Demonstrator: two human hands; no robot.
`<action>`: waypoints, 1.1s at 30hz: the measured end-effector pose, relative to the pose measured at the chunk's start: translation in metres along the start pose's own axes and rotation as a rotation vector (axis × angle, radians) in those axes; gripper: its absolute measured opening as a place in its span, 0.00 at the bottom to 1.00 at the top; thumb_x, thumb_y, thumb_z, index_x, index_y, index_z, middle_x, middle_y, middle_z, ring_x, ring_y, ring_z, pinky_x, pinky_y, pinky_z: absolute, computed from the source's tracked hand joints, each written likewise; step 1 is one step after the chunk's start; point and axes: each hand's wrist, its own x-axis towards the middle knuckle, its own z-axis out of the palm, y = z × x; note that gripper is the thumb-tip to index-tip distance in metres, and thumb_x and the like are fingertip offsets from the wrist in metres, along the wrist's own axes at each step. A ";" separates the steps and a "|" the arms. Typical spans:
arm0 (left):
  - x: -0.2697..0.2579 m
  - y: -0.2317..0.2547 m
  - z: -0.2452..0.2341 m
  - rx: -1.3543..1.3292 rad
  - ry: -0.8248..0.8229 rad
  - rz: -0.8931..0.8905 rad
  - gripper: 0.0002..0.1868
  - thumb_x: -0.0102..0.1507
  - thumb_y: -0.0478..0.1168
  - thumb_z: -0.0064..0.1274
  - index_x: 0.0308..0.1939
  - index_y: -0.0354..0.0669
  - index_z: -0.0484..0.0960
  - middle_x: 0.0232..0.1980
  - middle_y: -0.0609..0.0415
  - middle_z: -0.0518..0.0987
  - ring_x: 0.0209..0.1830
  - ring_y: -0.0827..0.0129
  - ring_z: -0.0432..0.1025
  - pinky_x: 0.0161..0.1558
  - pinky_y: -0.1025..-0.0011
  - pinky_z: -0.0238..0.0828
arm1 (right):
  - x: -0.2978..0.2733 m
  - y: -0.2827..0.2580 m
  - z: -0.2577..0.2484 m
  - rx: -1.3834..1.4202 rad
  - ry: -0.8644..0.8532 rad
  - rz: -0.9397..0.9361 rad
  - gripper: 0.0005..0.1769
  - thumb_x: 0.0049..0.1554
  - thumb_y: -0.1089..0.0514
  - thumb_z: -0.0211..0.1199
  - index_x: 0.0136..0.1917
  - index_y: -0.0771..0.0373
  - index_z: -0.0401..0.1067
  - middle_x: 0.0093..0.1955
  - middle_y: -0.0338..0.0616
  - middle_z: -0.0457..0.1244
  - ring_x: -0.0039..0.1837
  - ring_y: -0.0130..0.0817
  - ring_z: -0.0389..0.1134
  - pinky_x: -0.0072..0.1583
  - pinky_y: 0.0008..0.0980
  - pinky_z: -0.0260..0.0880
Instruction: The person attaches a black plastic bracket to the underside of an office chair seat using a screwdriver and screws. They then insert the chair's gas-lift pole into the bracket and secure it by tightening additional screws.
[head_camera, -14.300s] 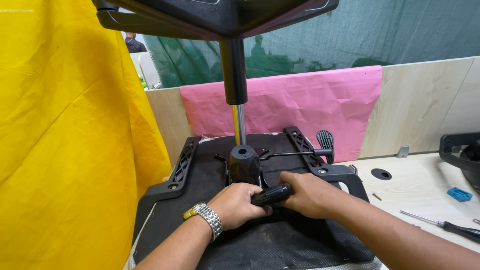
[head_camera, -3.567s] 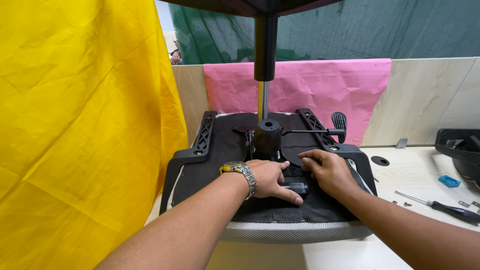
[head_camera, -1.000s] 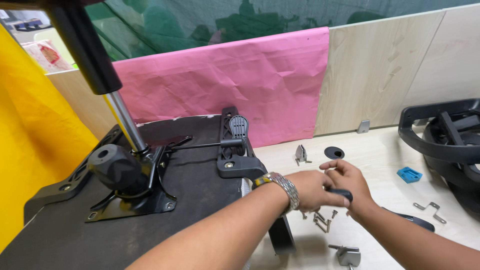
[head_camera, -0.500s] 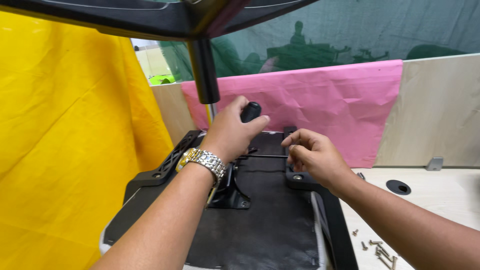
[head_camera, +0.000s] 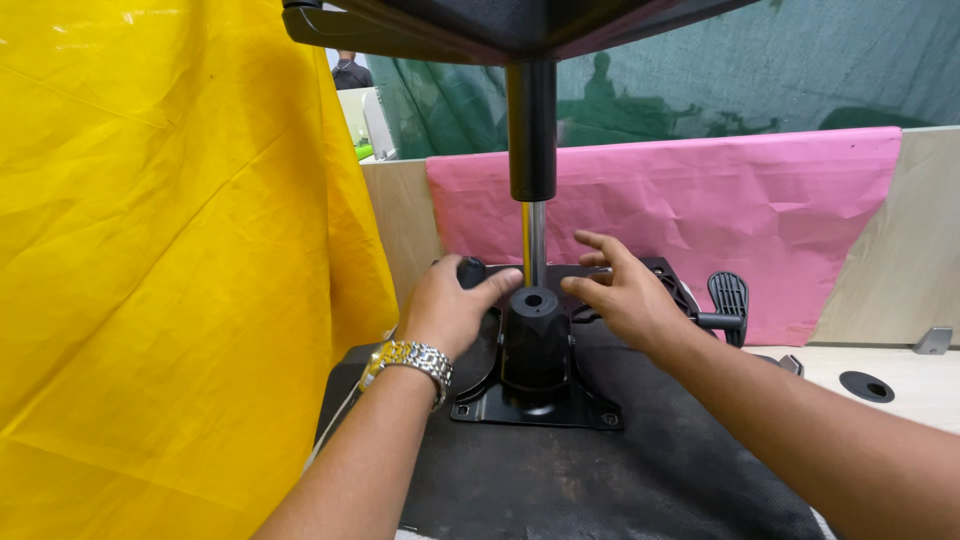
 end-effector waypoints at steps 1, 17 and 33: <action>-0.003 -0.006 0.002 0.007 -0.010 0.024 0.42 0.51 0.71 0.62 0.48 0.35 0.82 0.47 0.38 0.82 0.49 0.49 0.77 0.50 0.57 0.72 | 0.007 -0.004 0.003 -0.003 -0.020 -0.014 0.41 0.55 0.52 0.67 0.77 0.52 0.54 0.63 0.42 0.60 0.62 0.30 0.65 0.58 0.34 0.68; -0.038 -0.004 0.000 -0.013 -0.152 0.295 0.38 0.51 0.68 0.62 0.59 0.55 0.80 0.59 0.47 0.75 0.51 0.53 0.77 0.49 0.58 0.75 | 0.080 -0.045 0.032 0.454 0.019 -0.112 0.31 0.53 0.57 0.66 0.66 0.51 0.57 0.52 0.44 0.65 0.52 0.34 0.70 0.46 0.40 0.69; -0.050 0.024 0.000 0.247 -0.311 0.028 0.47 0.47 0.74 0.62 0.55 0.42 0.76 0.57 0.42 0.70 0.46 0.45 0.77 0.45 0.54 0.78 | 0.088 -0.075 0.020 0.597 -0.079 -0.038 0.21 0.56 0.51 0.69 0.55 0.56 0.62 0.44 0.43 0.65 0.42 0.35 0.69 0.45 0.39 0.73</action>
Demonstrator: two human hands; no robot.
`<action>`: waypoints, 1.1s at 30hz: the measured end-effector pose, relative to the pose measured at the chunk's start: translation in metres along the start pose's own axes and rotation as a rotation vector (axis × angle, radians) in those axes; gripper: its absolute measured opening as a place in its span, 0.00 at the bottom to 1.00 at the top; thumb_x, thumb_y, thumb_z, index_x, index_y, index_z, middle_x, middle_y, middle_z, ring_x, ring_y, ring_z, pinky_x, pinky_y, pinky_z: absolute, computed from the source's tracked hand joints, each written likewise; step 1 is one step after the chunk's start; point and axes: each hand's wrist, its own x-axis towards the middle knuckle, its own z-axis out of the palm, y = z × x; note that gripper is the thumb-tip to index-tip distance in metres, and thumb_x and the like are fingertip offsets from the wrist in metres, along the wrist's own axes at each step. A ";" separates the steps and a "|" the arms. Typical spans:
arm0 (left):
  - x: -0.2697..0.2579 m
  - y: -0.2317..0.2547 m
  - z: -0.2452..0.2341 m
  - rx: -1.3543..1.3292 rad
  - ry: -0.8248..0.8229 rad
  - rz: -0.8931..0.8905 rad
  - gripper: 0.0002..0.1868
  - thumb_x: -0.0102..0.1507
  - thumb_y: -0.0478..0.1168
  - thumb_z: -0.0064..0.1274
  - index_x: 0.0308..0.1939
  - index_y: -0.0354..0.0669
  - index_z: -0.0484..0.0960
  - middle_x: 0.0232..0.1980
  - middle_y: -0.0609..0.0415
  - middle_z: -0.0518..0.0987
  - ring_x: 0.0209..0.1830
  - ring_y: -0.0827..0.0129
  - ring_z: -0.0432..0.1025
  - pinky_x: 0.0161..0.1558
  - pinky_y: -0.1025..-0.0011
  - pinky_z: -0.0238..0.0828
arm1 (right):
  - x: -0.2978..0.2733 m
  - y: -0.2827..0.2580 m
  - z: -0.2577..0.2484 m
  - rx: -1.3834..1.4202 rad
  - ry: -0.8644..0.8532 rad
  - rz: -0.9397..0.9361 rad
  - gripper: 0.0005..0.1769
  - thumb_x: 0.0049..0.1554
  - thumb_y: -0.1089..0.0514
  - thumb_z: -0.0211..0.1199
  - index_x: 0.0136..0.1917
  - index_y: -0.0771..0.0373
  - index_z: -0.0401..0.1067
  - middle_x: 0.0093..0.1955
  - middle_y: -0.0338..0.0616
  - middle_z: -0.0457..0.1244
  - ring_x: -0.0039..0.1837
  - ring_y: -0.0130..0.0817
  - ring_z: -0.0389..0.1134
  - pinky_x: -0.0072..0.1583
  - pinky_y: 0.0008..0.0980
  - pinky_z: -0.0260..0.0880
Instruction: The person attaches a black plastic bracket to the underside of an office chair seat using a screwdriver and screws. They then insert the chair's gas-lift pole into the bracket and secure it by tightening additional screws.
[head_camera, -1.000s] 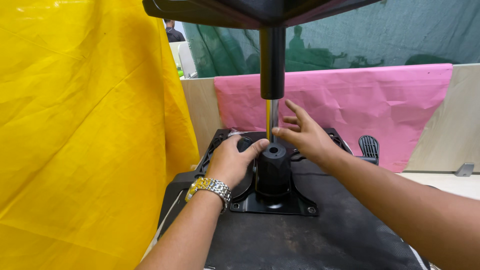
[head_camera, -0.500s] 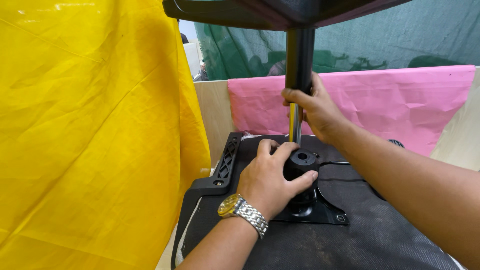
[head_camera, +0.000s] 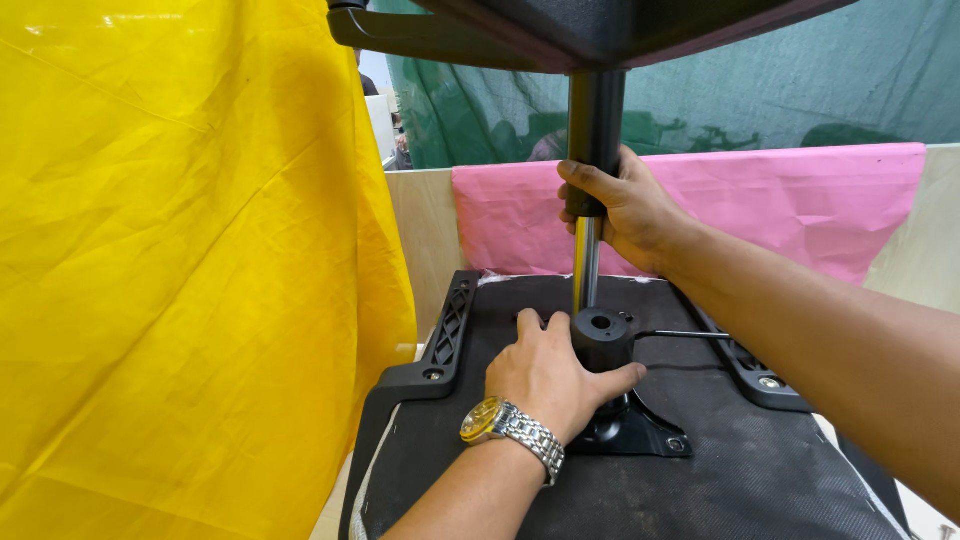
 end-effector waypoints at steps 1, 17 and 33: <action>0.000 -0.001 -0.002 0.023 -0.003 0.024 0.46 0.47 0.74 0.62 0.55 0.42 0.76 0.58 0.42 0.70 0.46 0.45 0.77 0.45 0.54 0.78 | -0.004 0.000 -0.001 0.023 -0.042 -0.026 0.21 0.57 0.51 0.69 0.55 0.57 0.62 0.44 0.43 0.64 0.42 0.35 0.69 0.45 0.39 0.73; 0.004 0.036 -0.080 -0.011 0.223 0.343 0.48 0.46 0.76 0.57 0.54 0.40 0.79 0.52 0.42 0.74 0.47 0.47 0.77 0.45 0.51 0.75 | -0.003 -0.112 -0.034 0.014 0.205 -0.138 0.18 0.58 0.51 0.68 0.54 0.57 0.64 0.45 0.46 0.64 0.42 0.42 0.70 0.44 0.48 0.72; 0.011 0.091 -0.049 -0.250 0.156 0.588 0.44 0.45 0.77 0.56 0.42 0.41 0.84 0.41 0.46 0.80 0.40 0.53 0.80 0.41 0.55 0.76 | -0.073 -0.180 -0.094 -0.202 0.197 -0.230 0.22 0.61 0.41 0.64 0.60 0.53 0.63 0.50 0.46 0.64 0.50 0.46 0.69 0.52 0.51 0.72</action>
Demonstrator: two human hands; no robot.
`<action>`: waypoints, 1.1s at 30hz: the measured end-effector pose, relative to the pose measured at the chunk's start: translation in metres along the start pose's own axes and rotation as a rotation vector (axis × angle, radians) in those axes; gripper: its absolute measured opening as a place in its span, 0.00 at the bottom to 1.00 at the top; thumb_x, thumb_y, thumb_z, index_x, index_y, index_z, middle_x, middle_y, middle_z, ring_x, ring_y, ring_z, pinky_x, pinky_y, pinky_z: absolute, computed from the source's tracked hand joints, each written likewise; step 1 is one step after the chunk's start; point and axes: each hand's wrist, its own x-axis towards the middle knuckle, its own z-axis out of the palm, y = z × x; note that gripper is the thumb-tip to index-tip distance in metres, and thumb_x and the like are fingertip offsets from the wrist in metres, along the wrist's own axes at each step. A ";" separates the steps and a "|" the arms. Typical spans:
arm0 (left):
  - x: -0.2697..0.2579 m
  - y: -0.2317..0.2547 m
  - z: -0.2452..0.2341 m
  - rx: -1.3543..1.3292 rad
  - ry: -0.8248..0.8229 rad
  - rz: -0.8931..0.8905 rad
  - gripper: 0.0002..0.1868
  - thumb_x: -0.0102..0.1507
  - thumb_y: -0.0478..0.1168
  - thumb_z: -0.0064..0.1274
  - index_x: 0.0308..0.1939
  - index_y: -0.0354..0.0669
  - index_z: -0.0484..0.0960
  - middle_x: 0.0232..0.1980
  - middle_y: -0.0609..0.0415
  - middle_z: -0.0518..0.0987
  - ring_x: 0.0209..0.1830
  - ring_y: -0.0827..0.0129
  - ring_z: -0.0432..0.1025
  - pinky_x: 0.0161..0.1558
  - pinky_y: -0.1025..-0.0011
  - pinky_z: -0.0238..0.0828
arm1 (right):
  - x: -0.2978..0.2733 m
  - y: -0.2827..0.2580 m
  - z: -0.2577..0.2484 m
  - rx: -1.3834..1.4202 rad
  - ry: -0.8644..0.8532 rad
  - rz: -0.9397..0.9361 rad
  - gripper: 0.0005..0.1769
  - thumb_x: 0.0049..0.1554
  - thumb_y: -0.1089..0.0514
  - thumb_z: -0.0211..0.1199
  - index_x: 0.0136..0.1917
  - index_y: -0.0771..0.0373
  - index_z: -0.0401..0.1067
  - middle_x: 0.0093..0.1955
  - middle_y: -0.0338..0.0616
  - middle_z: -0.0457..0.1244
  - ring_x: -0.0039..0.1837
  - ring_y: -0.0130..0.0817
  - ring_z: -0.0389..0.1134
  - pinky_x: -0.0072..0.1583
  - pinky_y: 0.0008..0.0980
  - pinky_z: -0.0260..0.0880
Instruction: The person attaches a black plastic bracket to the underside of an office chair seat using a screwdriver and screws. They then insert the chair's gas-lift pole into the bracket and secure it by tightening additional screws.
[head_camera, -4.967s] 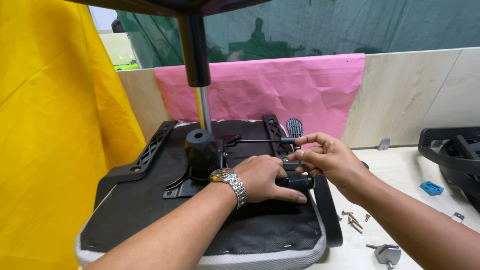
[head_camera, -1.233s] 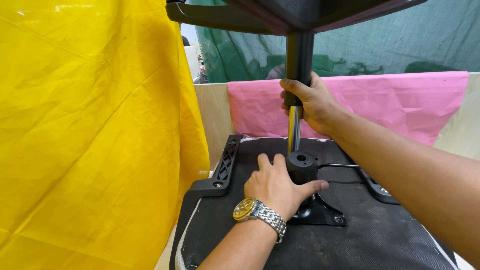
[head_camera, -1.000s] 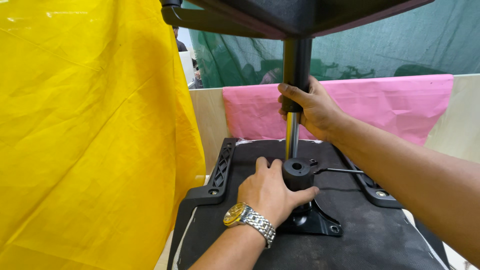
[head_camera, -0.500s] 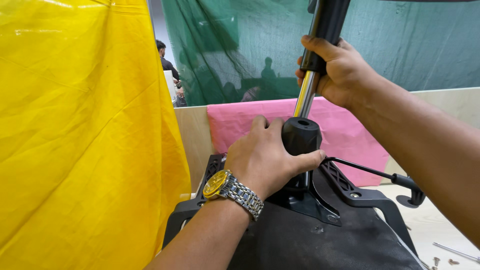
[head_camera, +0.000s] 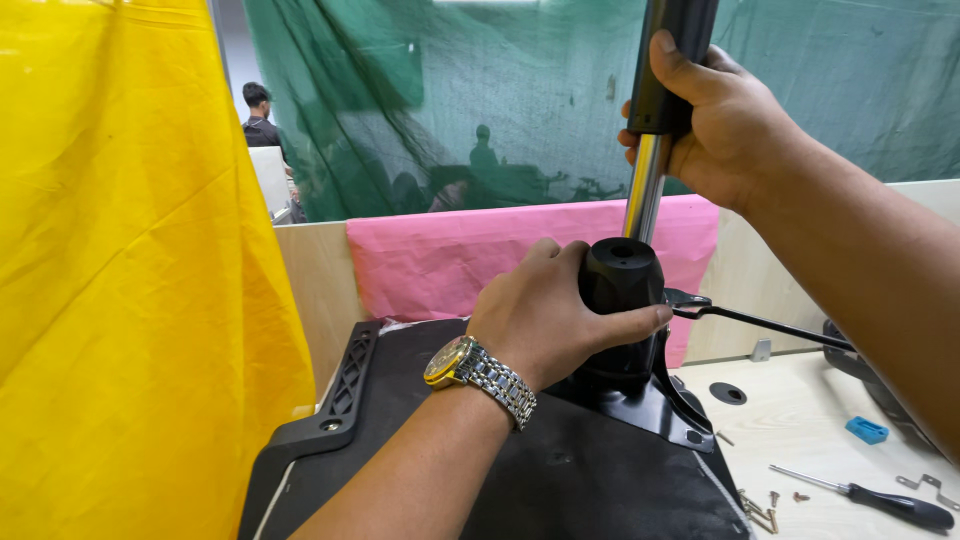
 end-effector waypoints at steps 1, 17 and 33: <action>0.003 0.002 0.006 -0.011 -0.012 0.008 0.43 0.45 0.77 0.56 0.42 0.42 0.85 0.40 0.46 0.81 0.40 0.53 0.80 0.42 0.56 0.76 | -0.003 0.002 -0.009 0.000 0.001 -0.003 0.23 0.61 0.40 0.63 0.60 0.53 0.63 0.49 0.46 0.64 0.50 0.46 0.69 0.51 0.52 0.72; 0.109 0.077 0.162 0.128 -0.236 0.039 0.46 0.43 0.78 0.59 0.42 0.40 0.85 0.43 0.46 0.84 0.43 0.54 0.80 0.44 0.56 0.77 | -0.004 0.038 -0.202 -0.012 0.162 0.124 0.22 0.60 0.44 0.64 0.59 0.55 0.61 0.47 0.44 0.63 0.47 0.41 0.67 0.50 0.48 0.70; 0.171 0.078 0.349 0.278 -0.707 -0.030 0.47 0.43 0.72 0.66 0.56 0.45 0.81 0.56 0.48 0.78 0.52 0.53 0.79 0.51 0.58 0.77 | -0.030 0.147 -0.343 -0.087 0.306 0.446 0.16 0.53 0.52 0.66 0.52 0.56 0.68 0.42 0.43 0.65 0.46 0.40 0.70 0.48 0.49 0.74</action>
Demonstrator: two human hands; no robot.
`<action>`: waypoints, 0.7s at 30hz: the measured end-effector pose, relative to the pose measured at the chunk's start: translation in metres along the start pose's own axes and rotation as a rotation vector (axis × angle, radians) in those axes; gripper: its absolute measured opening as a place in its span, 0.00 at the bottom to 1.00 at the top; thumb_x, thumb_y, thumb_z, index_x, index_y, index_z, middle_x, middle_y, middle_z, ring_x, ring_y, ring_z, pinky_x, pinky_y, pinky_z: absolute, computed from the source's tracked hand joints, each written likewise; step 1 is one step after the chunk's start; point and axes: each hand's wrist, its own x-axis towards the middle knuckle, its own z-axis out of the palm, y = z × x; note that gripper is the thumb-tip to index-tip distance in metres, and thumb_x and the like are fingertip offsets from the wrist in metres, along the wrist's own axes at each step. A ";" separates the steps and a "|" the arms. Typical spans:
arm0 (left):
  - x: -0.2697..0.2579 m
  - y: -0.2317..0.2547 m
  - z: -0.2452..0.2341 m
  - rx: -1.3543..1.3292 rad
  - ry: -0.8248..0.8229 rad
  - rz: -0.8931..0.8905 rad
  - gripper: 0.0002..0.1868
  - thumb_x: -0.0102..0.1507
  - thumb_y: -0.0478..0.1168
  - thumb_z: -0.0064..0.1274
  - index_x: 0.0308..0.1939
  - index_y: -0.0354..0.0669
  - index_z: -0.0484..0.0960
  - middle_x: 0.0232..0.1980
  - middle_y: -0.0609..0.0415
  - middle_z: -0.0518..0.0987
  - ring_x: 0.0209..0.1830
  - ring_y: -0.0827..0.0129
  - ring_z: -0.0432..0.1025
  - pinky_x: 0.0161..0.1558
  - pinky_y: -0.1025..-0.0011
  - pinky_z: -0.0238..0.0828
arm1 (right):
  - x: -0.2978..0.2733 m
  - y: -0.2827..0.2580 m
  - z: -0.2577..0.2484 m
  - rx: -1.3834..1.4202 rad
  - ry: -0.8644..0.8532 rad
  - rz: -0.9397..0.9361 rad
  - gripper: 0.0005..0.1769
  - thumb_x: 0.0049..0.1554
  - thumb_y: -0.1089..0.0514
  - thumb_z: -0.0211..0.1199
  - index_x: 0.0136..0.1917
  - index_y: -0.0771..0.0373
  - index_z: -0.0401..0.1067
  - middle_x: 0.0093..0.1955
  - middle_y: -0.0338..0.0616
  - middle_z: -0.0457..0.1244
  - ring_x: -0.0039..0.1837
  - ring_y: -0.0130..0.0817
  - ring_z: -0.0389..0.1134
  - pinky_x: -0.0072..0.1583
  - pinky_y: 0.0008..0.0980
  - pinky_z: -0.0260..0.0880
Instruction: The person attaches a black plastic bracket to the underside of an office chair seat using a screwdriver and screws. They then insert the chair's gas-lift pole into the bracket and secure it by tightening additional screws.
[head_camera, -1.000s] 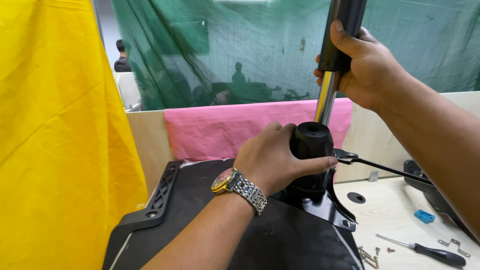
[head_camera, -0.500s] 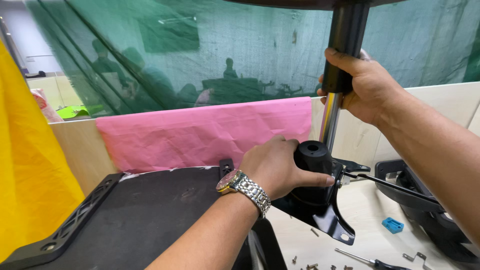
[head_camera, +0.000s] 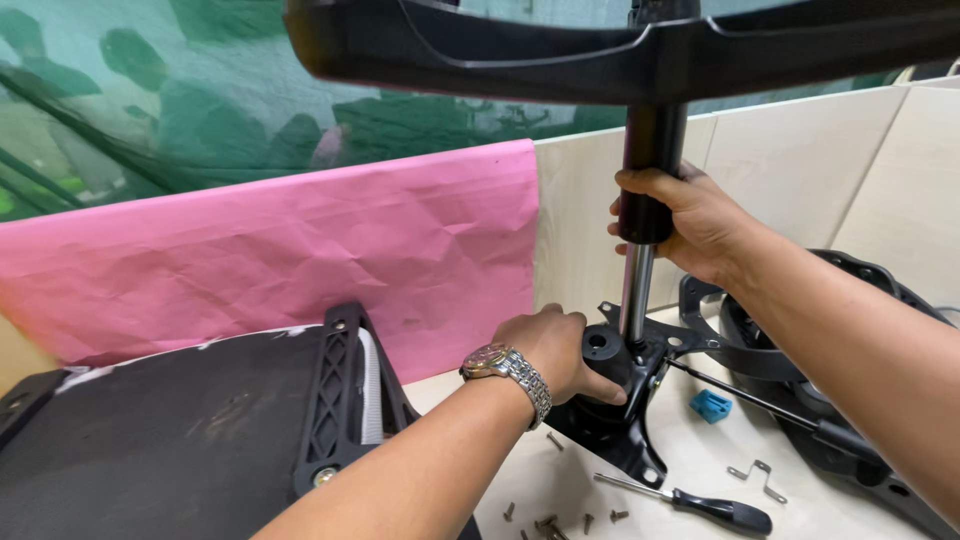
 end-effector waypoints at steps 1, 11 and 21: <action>0.009 0.002 0.008 -0.013 -0.025 -0.011 0.47 0.44 0.70 0.67 0.58 0.45 0.79 0.58 0.48 0.77 0.53 0.53 0.78 0.52 0.58 0.76 | 0.003 0.008 -0.007 -0.016 -0.003 0.013 0.16 0.53 0.53 0.66 0.53 0.57 0.68 0.43 0.43 0.66 0.47 0.38 0.70 0.48 0.49 0.74; 0.068 -0.009 0.066 0.007 -0.213 -0.078 0.47 0.46 0.63 0.72 0.63 0.47 0.76 0.63 0.49 0.74 0.61 0.52 0.74 0.59 0.56 0.74 | 0.031 0.092 -0.044 -0.002 -0.023 0.075 0.16 0.52 0.59 0.67 0.53 0.62 0.68 0.45 0.45 0.67 0.50 0.38 0.69 0.51 0.45 0.73; 0.083 -0.030 0.083 -0.173 -0.159 -0.168 0.46 0.48 0.56 0.73 0.66 0.47 0.73 0.67 0.50 0.70 0.63 0.52 0.72 0.60 0.57 0.73 | 0.060 0.106 -0.032 -0.042 -0.043 0.065 0.16 0.53 0.60 0.65 0.54 0.61 0.67 0.47 0.45 0.67 0.52 0.38 0.69 0.53 0.45 0.73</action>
